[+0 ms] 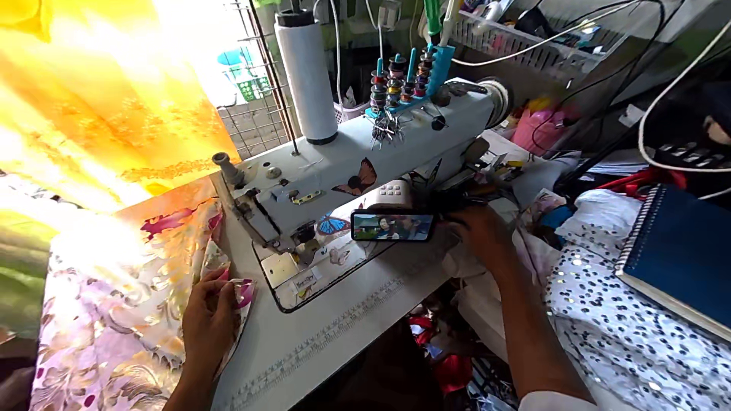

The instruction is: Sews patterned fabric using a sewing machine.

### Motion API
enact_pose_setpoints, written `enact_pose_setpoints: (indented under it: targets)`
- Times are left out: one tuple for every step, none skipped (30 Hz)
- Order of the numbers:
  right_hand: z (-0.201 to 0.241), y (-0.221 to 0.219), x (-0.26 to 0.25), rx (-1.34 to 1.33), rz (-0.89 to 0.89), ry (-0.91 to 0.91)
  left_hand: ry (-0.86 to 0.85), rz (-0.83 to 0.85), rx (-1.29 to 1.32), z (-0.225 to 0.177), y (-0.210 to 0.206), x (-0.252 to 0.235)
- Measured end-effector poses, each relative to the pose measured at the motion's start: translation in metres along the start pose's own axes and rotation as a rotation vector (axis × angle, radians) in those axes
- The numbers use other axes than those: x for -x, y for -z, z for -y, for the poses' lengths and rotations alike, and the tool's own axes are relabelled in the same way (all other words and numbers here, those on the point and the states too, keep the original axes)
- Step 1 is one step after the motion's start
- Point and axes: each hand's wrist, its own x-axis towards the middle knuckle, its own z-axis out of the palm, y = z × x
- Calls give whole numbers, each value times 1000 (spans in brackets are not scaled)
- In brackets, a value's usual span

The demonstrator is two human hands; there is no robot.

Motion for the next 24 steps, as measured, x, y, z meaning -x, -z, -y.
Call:
enact_pose_setpoints:
  targets:
    - [1, -5, -3, -15, 76, 52, 4, -3, 14, -2, 3, 9]
    - [1, -10, -6, -9, 129, 68, -3, -3, 23, -5, 5, 16]
    - [1, -14, -9, 13, 158, 51, -20, 1, 27, -5, 5, 22]
    - [0, -17, -10, 39, 158, 36, -51, 14, 26, -5, 6, 26]
    - [-2, -18, -12, 63, 151, 27, -83, 33, 12, -4, 5, 27]
    - [-2, -19, -12, 87, 143, 21, -120, 54, -3, -3, 5, 27]
    - [0, -20, -12, 111, 134, 19, -161, 70, -30, -2, 4, 27]
    - [2, -20, -12, 138, 125, 22, -206, 79, -70, -2, 2, 26]
    - [3, -21, -12, 159, 98, 41, -259, 83, -109, -2, 0, 25]
    - [4, -21, -10, 168, 71, 62, -307, 89, -144, -4, -2, 24]
    - [3, -20, -9, 174, 44, 85, -348, 103, -170, -6, -3, 23]
    - [1, -18, -8, 175, 22, 107, -387, 128, -184, -8, -4, 22]
    - [0, -15, -9, 176, 42, 94, -426, 173, -192, -9, -2, 20]
    - [0, -11, -10, 172, 92, 58, -467, 232, -200, -9, 0, 17]
    - [0, -7, -11, 164, 142, 16, -495, 296, -203, -9, 2, 14]
    - [-1, -4, -12, 153, 179, -21, -519, 346, -212, -10, 3, 10]
    - [-2, -2, -13, 138, 195, -39, -538, 389, -221, -10, 5, 6]
    - [-2, -1, -14, 121, 204, -47, -546, 424, -232, -10, 6, 1]
    - [-3, -1, -13, 101, 193, -43, -544, 451, -240, -10, 8, -3]
    - [-3, -1, -13, 83, 181, -40, -526, 475, -240, -10, 9, -6]
    - [-4, -1, -13, 66, 173, -41, -502, 481, -226, -8, 10, -7]
    - [-5, -1, -13, 47, 167, -41, -478, 463, -205, -6, 9, -7]
    - [-7, -1, -13, 22, 154, -34, -456, 433, -188, -4, 8, -5]
    - [-9, -1, -12, -5, 143, -22, -440, 400, -171, -2, 6, -2]
